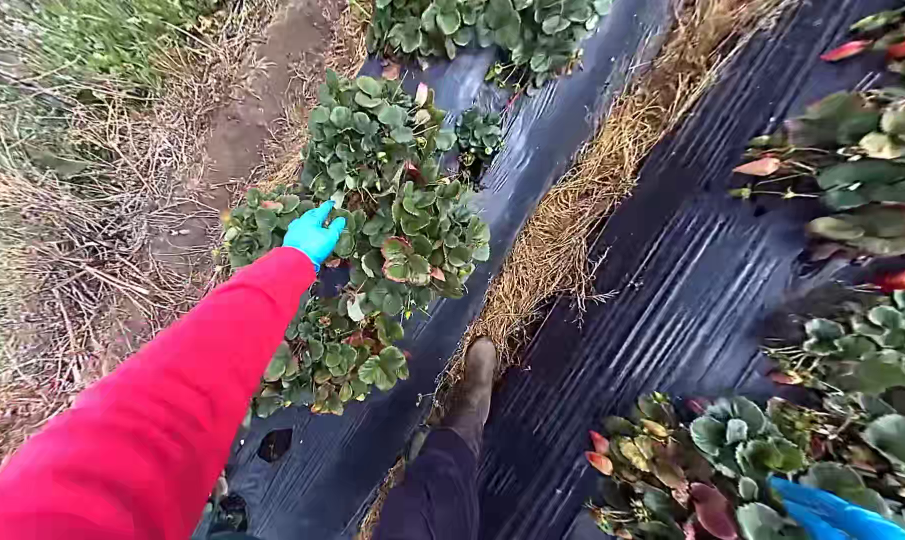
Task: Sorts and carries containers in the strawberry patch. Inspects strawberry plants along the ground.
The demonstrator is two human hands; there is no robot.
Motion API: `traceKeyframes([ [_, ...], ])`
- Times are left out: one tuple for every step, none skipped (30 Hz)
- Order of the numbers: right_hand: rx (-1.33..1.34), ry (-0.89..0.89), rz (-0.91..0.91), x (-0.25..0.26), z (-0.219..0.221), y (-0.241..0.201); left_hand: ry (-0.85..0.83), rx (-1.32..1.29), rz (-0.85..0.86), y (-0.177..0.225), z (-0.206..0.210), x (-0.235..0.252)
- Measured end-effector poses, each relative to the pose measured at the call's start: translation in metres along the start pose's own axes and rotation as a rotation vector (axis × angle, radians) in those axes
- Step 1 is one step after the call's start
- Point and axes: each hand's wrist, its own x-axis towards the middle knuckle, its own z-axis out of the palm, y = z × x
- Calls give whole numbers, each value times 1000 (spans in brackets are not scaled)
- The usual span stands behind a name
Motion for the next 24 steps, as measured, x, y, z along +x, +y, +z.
traceKeyframes([
  [73, 136, -6, 41, 19, 20, 51, -106, -67, 17, 36, 34],
  [144, 209, 36, 74, 35, 28, 86, -206, -140, 39, 74, 54],
  [200, 220, 96, 100, 50, 30, 93, -212, -184, 66, 108, 60],
  [222, 221, 185, 119, 71, 29, 76, -142, -195, 92, 138, 54],
  [225, 215, 274, 131, 96, 23, 64, -27, -175, 108, 162, 41],
  [202, 197, 340, 139, 120, 11, 56, 98, -118, 111, 178, 27],
  [154, 161, 373, 141, 141, -7, 39, 231, -26, 104, 186, 12],
  [102, 124, 392, 138, 156, -22, 12, 371, 86, 88, 191, -4],
  [39, 72, 408, 134, 164, -34, -43, 512, 182, 68, 195, -20],
  [-11, 3, 414, 131, 167, -44, -133, 635, 232, 50, 195, -36],
  [-75, -84, 417, 128, 166, -53, -256, 737, 227, 38, 194, -50],
  [-149, -170, 403, 126, 161, -60, -406, 801, 173, 38, 191, -61],
  [-222, -260, 365, 123, 151, -66, -506, 782, 125, 50, 185, -68],
  [-306, -357, 292, 120, 138, -72, -513, 710, 133, 74, 178, -69],
  [-396, -443, 171, 118, 124, -78, -443, 610, 231, 102, 171, -63],
  [-461, -547, 79, 117, 106, -90, -332, 477, 389, 129, 166, -50],
  [-480, -628, 45, 117, 91, -103, -236, 340, 525, 154, 162, -29],
  [-485, -687, 24, 122, 85, -113, -177, 258, 570, 177, 157, -3],
  [-481, -728, -35, 128, 85, -120, -179, 272, 484, 198, 148, 24],
  [-433, -746, -89, 135, 85, -127, -209, 337, 301, 214, 139, 51],
  [-351, -743, -108, 142, 83, -136, -172, 383, 147, 218, 139, 83],
  [-259, -727, -109, 144, 80, -148, -142, 398, 30, 215, 142, 107],
  [-180, -707, -105, 145, 73, -161, -150, 392, -29, 212, 144, 118],
  [-115, -685, -112, 143, 66, -174, -170, 341, -46, 207, 146, 117],
])
